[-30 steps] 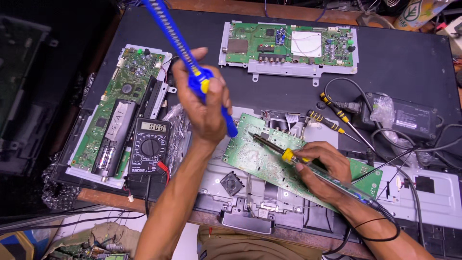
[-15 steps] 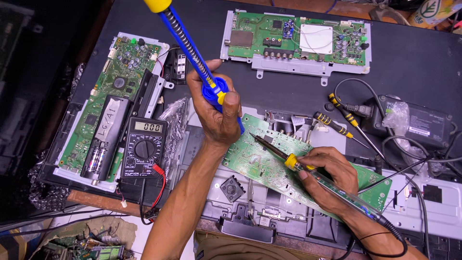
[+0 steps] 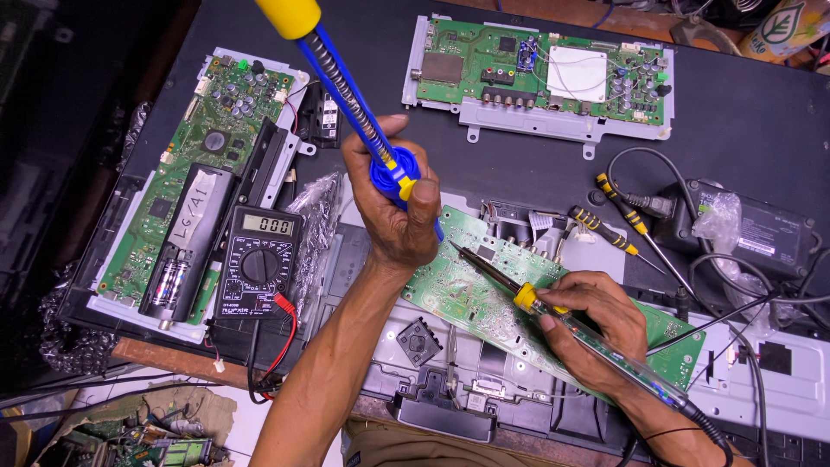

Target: The person uses a soldering iron and a desoldering pump to work on a green circuit board. They repeatedly apply heat to solder joints and use the pump to remove molten solder. The person also uses a multimeter to test the circuit board.

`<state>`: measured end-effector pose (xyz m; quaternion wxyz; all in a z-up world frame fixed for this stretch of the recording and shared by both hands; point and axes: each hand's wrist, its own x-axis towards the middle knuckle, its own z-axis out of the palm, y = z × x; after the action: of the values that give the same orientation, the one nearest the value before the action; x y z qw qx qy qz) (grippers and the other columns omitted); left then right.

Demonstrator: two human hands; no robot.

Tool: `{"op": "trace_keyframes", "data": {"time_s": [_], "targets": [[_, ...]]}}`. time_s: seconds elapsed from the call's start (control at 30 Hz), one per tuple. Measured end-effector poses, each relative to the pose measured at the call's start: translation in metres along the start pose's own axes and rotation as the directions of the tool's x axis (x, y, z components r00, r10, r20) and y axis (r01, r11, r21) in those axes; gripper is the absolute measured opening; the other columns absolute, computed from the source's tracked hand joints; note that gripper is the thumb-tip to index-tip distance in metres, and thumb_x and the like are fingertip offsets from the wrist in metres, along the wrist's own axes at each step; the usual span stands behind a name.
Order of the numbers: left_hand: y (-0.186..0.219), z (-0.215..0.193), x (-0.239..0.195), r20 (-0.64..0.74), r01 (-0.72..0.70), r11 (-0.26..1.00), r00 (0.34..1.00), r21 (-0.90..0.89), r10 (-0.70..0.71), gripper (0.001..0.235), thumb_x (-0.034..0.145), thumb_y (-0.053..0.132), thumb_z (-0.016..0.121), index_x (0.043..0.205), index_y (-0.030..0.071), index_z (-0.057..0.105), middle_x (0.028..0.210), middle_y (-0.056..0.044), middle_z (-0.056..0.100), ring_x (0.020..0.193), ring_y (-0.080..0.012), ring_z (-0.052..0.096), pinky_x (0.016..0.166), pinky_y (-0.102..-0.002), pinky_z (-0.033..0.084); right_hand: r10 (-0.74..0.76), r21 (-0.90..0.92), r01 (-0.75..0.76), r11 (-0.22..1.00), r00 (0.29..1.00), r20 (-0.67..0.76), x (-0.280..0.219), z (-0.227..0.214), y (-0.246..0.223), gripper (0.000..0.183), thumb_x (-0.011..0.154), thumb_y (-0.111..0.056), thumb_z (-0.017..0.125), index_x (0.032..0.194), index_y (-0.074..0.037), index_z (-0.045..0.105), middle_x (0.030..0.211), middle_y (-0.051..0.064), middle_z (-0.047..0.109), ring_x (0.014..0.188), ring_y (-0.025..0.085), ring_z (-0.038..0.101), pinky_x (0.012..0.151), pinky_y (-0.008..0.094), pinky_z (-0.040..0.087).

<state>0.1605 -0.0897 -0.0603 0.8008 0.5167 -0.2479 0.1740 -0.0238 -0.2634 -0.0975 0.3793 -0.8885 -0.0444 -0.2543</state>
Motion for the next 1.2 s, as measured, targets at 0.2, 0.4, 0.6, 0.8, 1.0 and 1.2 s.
{"op": "trace_keyframes", "data": {"time_s": [0.2, 0.4, 0.6, 0.8, 1.0, 1.2], "targets": [[0.000, -0.001, -0.002, -0.001, -0.015, 1.000, 1.000, -0.006, 0.015, 0.063, 0.096, 0.062, 0.064, 0.128, 0.012, 0.044, 0.078, -0.001, 0.048, 0.049, -0.0088, 0.044, 0.049, -0.022, 0.037, -0.017, -0.001, 0.017, 1.000, 1.000, 0.001, 0.001, 0.000, -0.001, 0.017, 0.087, -0.015, 0.073, 0.099, -0.005, 0.076, 0.092, 0.008, 0.076, 0.093, 0.022, 0.071, 0.085, 0.032, 0.057], [-0.004, -0.001, -0.002, -0.015, -0.013, 0.997, 1.000, -0.080, 0.012, 0.063, 0.095, 0.060, 0.068, 0.128, 0.012, 0.043, 0.080, -0.001, 0.048, 0.046, -0.0080, 0.043, 0.044, -0.022, 0.037, -0.022, 0.004, 0.022, 1.000, 1.000, 0.002, 0.002, -0.001, -0.002, 0.017, 0.087, -0.016, 0.072, 0.099, -0.004, 0.076, 0.090, 0.008, 0.076, 0.091, 0.022, 0.071, 0.084, 0.031, 0.057], [-0.005, -0.002, -0.004, -0.019, -0.011, 0.996, 1.000, -0.094, 0.009, 0.065, 0.094, 0.060, 0.069, 0.128, 0.012, 0.043, 0.081, -0.001, 0.048, 0.046, -0.0086, 0.042, 0.044, -0.022, 0.037, -0.009, 0.004, 0.009, 1.000, 1.000, 0.006, 0.001, -0.001, -0.001, 0.017, 0.088, -0.016, 0.072, 0.099, -0.005, 0.076, 0.092, 0.008, 0.076, 0.093, 0.022, 0.071, 0.086, 0.032, 0.057], [-0.005, -0.002, -0.005, -0.004, -0.009, 0.997, 1.000, -0.075, 0.009, 0.063, 0.095, 0.060, 0.068, 0.128, 0.012, 0.043, 0.081, -0.002, 0.048, 0.048, -0.0085, 0.042, 0.046, -0.022, 0.037, 0.072, 0.003, -0.072, 0.997, 0.997, 0.019, -0.001, 0.000, 0.001, 0.018, 0.087, -0.018, 0.073, 0.102, -0.007, 0.078, 0.094, 0.009, 0.074, 0.094, 0.020, 0.070, 0.086, 0.030, 0.055], [-0.009, -0.005, -0.008, 0.010, -0.006, 0.991, 1.000, -0.136, 0.008, 0.064, 0.095, 0.057, 0.071, 0.129, 0.011, 0.042, 0.085, -0.004, 0.048, 0.046, -0.0090, 0.038, 0.043, -0.022, 0.039, -0.175, -0.033, 0.176, 0.984, 0.984, 0.034, 0.006, -0.001, 0.002, 0.020, 0.084, -0.016, 0.074, 0.096, 0.000, 0.074, 0.089, 0.010, 0.079, 0.088, 0.025, 0.072, 0.082, 0.034, 0.060], [-0.012, -0.006, -0.008, 0.008, -0.015, 0.989, 1.000, -0.150, 0.016, 0.065, 0.095, 0.057, 0.072, 0.129, 0.011, 0.042, 0.085, -0.004, 0.047, 0.047, -0.0080, 0.036, 0.043, -0.022, 0.039, -0.288, -0.051, 0.293, 0.955, 0.953, 0.091, 0.019, -0.009, -0.017, 0.019, 0.089, -0.018, 0.070, 0.098, -0.002, 0.074, 0.092, 0.006, 0.078, 0.086, 0.026, 0.069, 0.080, 0.031, 0.058]]}}
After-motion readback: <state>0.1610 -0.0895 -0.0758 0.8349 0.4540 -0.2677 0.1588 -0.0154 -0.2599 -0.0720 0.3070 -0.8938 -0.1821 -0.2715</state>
